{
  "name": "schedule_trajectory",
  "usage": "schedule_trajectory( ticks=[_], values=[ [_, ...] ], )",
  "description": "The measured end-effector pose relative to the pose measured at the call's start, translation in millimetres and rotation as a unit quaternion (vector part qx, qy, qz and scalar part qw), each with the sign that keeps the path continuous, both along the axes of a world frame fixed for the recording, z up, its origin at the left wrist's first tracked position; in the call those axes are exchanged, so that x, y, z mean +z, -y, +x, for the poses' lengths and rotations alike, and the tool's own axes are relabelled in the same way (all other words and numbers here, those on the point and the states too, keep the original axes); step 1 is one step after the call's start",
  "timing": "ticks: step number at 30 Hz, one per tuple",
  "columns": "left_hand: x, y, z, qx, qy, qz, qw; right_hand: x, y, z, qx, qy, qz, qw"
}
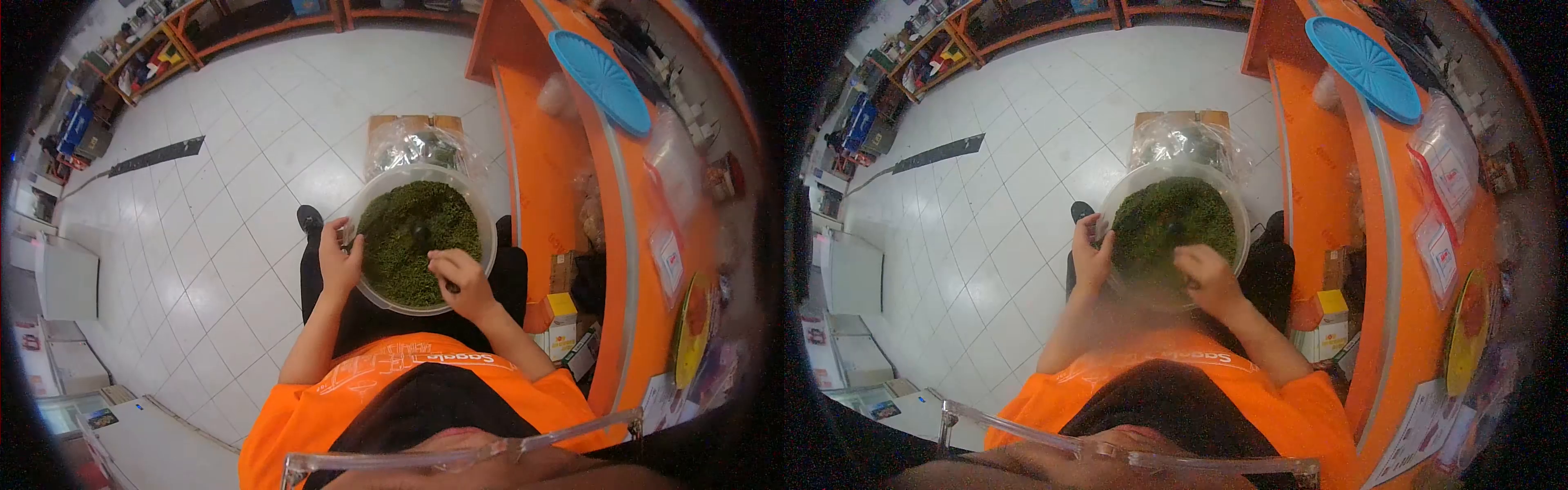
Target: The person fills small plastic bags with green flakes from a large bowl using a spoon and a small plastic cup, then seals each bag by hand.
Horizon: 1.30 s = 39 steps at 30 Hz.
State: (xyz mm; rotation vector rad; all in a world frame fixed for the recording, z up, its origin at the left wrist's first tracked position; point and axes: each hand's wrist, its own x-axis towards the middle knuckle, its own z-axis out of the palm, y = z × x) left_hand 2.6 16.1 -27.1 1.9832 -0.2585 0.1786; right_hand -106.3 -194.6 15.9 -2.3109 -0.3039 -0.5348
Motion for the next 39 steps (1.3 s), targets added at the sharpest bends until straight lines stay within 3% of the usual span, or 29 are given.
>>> schedule_trajectory(
  ticks=[3,7,8,11,12,15,20,22,26,29,32,33,36,38,39],
  values=[
    [-1,0,0,0.004,0.002,-0.011,1.000,5,-6,-10,0.074,0.028,0.085,0.993],
    [2,1,-1,0.002,-0.021,-0.018,1.000,11,-6,-11,0.164,0.001,0.111,0.980],
    [3,1,-1,0.004,-0.033,-0.022,0.999,7,-1,-9,0.161,0.002,0.111,0.981],
    [1,0,0,-0.005,-0.008,-0.017,1.000,2,23,-6,0.002,-0.021,0.065,0.998],
    [2,0,0,-0.004,-0.007,-0.016,1.000,3,30,-6,0.002,-0.020,0.066,0.998],
    [4,0,-1,0.000,-0.025,-0.007,1.000,13,37,-8,-0.112,0.041,0.063,0.991],
    [-2,1,1,0.002,-0.009,-0.028,1.000,7,28,-23,-0.094,-0.015,0.052,0.994],
    [2,2,0,0.002,-0.019,-0.024,1.000,9,14,-28,-0.002,-0.027,0.064,0.998],
    [-1,0,0,0.002,0.006,-0.011,1.000,15,2,-32,0.068,0.017,0.138,0.988],
    [3,2,-1,0.004,-0.013,-0.032,0.999,14,4,-27,0.143,-0.017,0.145,0.979],
    [-3,0,1,0.005,0.000,-0.006,1.000,16,21,-23,0.065,-0.053,0.159,0.984],
    [-3,-1,0,0.006,0.000,-0.006,1.000,15,29,-21,0.015,-0.029,0.094,0.995],
    [-2,0,1,0.009,0.002,-0.005,1.000,23,42,-23,-0.043,-0.010,0.125,0.991],
    [-1,1,0,0.012,0.000,0.008,1.000,37,47,-30,-0.038,-0.054,0.177,0.982],
    [-2,0,0,0.012,-0.002,0.007,1.000,41,50,-33,0.016,-0.073,0.183,0.980]
  ],
)
